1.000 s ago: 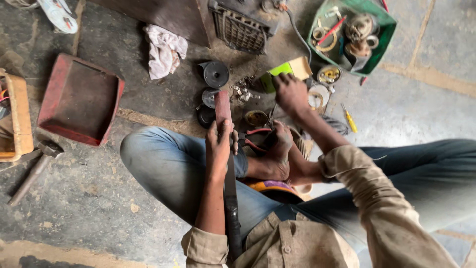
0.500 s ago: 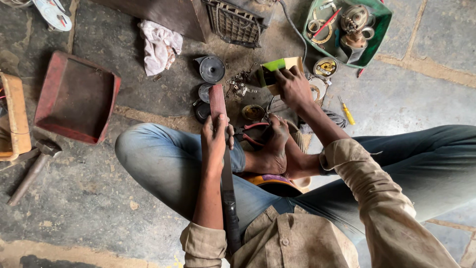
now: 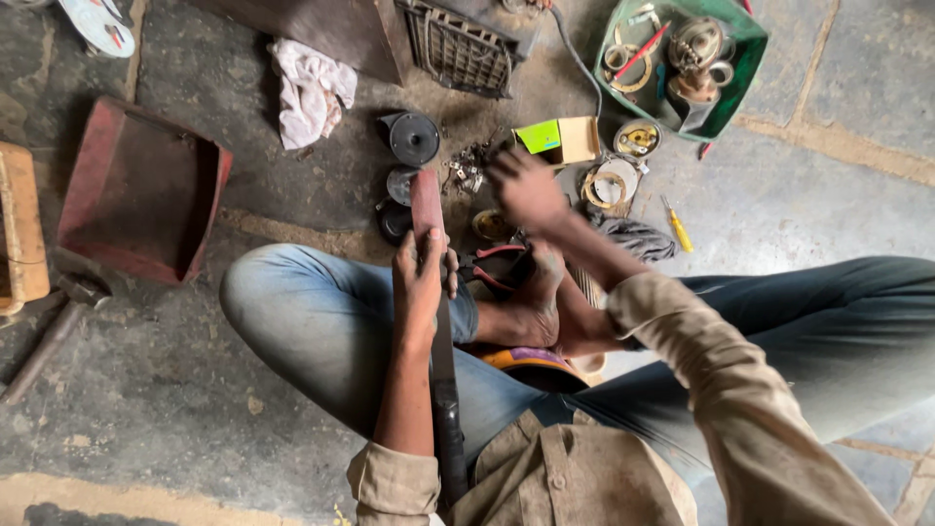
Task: The person sits cross-legged on the floor and uses a red-handled file to smooth the edges of small metal parts. They repeatedly pick up parts from the floor, file them, and place them back down among other tools and components.
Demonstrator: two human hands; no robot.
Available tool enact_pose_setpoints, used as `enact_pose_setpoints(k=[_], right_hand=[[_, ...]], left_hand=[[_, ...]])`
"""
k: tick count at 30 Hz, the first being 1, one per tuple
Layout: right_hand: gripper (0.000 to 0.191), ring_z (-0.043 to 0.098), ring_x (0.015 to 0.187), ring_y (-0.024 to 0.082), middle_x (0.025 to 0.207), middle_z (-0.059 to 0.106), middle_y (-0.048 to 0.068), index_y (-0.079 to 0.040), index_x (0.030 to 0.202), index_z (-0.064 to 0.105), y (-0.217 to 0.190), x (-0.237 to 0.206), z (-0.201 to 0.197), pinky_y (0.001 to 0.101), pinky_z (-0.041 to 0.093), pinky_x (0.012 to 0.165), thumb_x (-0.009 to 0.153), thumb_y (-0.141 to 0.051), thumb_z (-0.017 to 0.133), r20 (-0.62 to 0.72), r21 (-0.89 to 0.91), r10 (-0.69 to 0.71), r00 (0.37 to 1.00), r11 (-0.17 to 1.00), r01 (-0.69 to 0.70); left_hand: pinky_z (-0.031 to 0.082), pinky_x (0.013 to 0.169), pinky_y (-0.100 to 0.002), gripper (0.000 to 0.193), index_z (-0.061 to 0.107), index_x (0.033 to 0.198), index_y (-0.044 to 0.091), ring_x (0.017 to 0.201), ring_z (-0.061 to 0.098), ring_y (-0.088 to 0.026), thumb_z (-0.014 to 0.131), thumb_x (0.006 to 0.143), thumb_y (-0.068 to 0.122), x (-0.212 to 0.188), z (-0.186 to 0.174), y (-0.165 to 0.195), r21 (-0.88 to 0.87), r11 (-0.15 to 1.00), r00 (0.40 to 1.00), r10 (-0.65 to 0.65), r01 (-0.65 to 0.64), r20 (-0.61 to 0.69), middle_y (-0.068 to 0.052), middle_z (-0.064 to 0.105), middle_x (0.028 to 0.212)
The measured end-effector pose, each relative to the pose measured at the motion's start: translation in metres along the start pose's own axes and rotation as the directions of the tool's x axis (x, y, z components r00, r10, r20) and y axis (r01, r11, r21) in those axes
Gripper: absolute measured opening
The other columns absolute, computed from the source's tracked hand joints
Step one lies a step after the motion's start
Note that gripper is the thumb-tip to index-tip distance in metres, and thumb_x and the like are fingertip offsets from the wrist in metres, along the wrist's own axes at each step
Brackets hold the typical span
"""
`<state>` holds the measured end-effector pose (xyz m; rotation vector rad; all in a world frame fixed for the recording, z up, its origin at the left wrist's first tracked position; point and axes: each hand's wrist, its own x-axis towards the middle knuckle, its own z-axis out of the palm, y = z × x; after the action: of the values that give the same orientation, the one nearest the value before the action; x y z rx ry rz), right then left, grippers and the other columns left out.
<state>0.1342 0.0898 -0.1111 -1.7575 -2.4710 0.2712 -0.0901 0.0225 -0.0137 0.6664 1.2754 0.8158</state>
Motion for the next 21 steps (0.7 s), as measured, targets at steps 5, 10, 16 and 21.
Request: enact_pose_setpoints(k=[5, 10, 16, 21], right_hand=[[0.036, 0.072, 0.095, 0.037, 0.101, 0.074, 0.02, -0.006, 0.1, 0.074, -0.028, 0.042, 0.027, 0.0466, 0.058, 0.081, 0.084, -0.038, 0.078, 0.384, 0.171, 0.38, 0.841, 0.866, -0.469], [0.045, 0.072, 0.086, 0.04, 0.095, 0.074, 0.023, -0.003, 0.095, 0.075, -0.024, 0.056, 0.047, 0.0506, 0.059, 0.073, 0.078, -0.044, 0.079, 0.157, 0.154, 0.415, 0.896, 0.886, -0.438], [0.048, 0.072, 0.086, 0.041, 0.091, 0.073, 0.023, -0.005, 0.094, 0.076, -0.026, 0.053, 0.053, 0.051, 0.058, 0.076, 0.081, -0.051, 0.081, 0.249, 0.182, 0.396, 0.884, 0.877, -0.444], [0.027, 0.067, 0.076, 0.018, 0.089, 0.075, 0.008, -0.003, 0.105, 0.071, -0.005, 0.03, 0.008, 0.0329, 0.054, 0.066, 0.088, -0.021, 0.08, 0.307, 0.911, 0.216, 0.927, 0.215, -0.352]], left_hand=[[0.038, 0.038, -0.026, 0.029, 0.057, 0.097, 0.004, 0.044, 0.05, -0.009, 0.056, 0.105, 0.032, 0.0, 0.0, -0.004, -0.045, 0.999, 1.0, -0.004, 0.003, -0.01, -0.003, 0.059, 0.067], [0.038, 0.039, -0.026, 0.028, 0.059, 0.099, 0.004, 0.044, 0.05, -0.009, 0.056, 0.105, 0.031, 0.001, -0.001, -0.008, -0.038, 0.999, 1.0, 0.02, -0.02, -0.008, -0.002, 0.058, 0.067], [0.037, 0.04, -0.026, 0.027, 0.059, 0.098, 0.006, 0.045, 0.049, -0.008, 0.056, 0.106, 0.031, 0.003, -0.001, -0.013, -0.052, 0.999, 1.0, -0.005, 0.004, -0.013, -0.002, 0.058, 0.067], [0.037, 0.037, -0.026, 0.027, 0.056, 0.095, 0.007, 0.042, 0.05, -0.01, 0.056, 0.105, 0.032, 0.005, -0.003, -0.017, -0.087, 0.996, 1.0, 0.022, -0.02, 0.015, -0.003, 0.059, 0.066]])
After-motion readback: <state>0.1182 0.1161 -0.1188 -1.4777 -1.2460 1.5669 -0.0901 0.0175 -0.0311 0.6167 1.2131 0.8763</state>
